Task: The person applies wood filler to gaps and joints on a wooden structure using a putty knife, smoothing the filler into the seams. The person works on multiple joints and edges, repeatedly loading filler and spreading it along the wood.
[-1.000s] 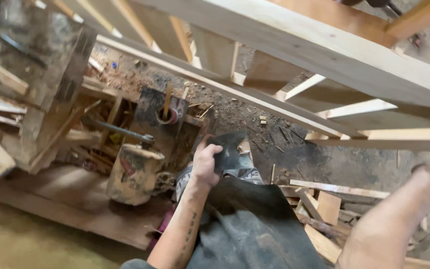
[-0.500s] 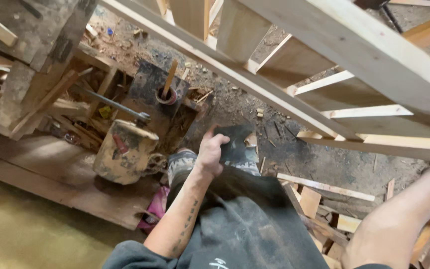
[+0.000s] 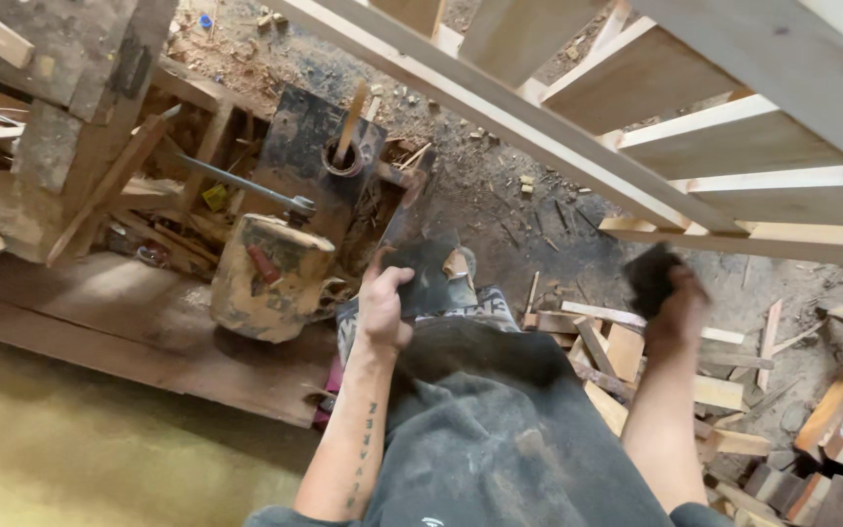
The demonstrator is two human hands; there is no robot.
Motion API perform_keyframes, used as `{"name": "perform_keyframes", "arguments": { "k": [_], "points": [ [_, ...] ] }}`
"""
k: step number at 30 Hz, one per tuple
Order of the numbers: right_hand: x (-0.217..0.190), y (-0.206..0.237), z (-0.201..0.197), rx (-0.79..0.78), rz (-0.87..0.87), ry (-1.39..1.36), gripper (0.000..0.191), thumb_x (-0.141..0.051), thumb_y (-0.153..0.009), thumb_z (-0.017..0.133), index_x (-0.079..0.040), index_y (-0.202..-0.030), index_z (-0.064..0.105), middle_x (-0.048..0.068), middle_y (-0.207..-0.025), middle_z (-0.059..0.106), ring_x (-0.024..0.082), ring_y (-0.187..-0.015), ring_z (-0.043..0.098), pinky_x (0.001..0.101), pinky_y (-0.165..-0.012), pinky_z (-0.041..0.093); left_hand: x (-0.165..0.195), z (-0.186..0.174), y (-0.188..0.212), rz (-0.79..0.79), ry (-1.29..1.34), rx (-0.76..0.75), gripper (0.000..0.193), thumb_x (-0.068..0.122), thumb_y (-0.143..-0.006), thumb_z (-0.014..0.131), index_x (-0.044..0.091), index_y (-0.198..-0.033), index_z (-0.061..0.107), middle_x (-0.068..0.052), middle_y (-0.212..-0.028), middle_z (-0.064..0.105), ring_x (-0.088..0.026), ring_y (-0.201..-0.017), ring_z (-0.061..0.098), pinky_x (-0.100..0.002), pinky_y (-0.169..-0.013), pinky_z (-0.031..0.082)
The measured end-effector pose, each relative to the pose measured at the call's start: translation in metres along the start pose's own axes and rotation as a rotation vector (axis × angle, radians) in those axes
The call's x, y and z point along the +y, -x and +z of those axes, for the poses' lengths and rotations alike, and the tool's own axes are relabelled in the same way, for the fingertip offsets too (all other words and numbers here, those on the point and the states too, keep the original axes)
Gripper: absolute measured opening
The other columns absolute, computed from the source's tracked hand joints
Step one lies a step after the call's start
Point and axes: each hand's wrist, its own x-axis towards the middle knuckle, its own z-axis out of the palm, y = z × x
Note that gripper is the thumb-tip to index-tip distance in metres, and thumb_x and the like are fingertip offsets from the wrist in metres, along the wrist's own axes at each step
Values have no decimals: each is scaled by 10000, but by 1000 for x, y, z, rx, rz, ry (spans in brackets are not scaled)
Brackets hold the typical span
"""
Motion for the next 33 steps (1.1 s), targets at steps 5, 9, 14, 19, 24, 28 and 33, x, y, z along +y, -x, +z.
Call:
{"name": "perform_keyframes", "arguments": {
  "k": [5, 9, 14, 19, 24, 28, 33],
  "points": [
    [33, 52, 34, -350, 18, 209, 355, -213, -1025, 560, -48, -1319, 671, 117, -1137, 718, 246, -905, 726, 377, -647, 613, 30, -19, 4, -14, 9, -1, 367, -16, -835, 496, 31, -1183, 603, -102, -1037, 678, -206, -883, 670, -337, -774, 572],
    [37, 61, 42, -479, -3, 241, 346, -224, -1051, 549, -29, -1311, 665, 99, -1123, 717, 204, -913, 715, 361, -676, 605, 44, -25, 2, 5, -33, -78, 311, -24, -851, 493, 21, -1146, 581, -104, -1030, 667, -204, -887, 665, -346, -777, 573],
    [44, 66, 56, -683, -104, 515, 340, -234, -1043, 574, -16, -1269, 703, 119, -1052, 741, 178, -855, 685, 315, -712, 572, 55, -26, -1, 65, -56, -72, 257, -32, -855, 504, 28, -1097, 567, -99, -992, 657, -204, -854, 666, -358, -758, 583],
    [29, 86, 78, -835, -481, 669, 257, -163, -1021, 655, -40, -1229, 742, 111, -1077, 771, 189, -939, 681, 315, -828, 549, 64, -16, 0, 188, -123, -33, 236, -35, -838, 506, 38, -1055, 562, -74, -972, 664, -189, -858, 674, -342, -782, 587],
    [-18, 113, 91, -909, -1168, 708, 237, -104, -931, 747, -79, -1166, 735, 98, -1170, 734, 306, -1029, 652, 396, -888, 549, 75, 18, -20, 266, -356, -179, 213, -44, -854, 542, 26, -1054, 562, -37, -932, 624, -120, -839, 586, -270, -774, 506],
    [-49, 115, 89, -835, -1349, 739, 250, -107, -896, 772, -90, -1144, 741, 69, -1185, 726, 311, -1044, 636, 436, -890, 538, 75, 56, -31, 245, -564, -286, 221, -24, -852, 540, 29, -1066, 556, -10, -922, 601, -82, -849, 544, -249, -765, 475],
    [-58, 104, 75, -749, -1371, 747, 231, -109, -902, 784, -112, -1129, 747, 52, -1178, 733, 289, -1018, 636, 421, -848, 533, 70, 101, -26, 258, -801, -339, 200, -14, -870, 542, 31, -1065, 539, -2, -906, 573, -68, -835, 519, -243, -742, 468]
  ]
}}
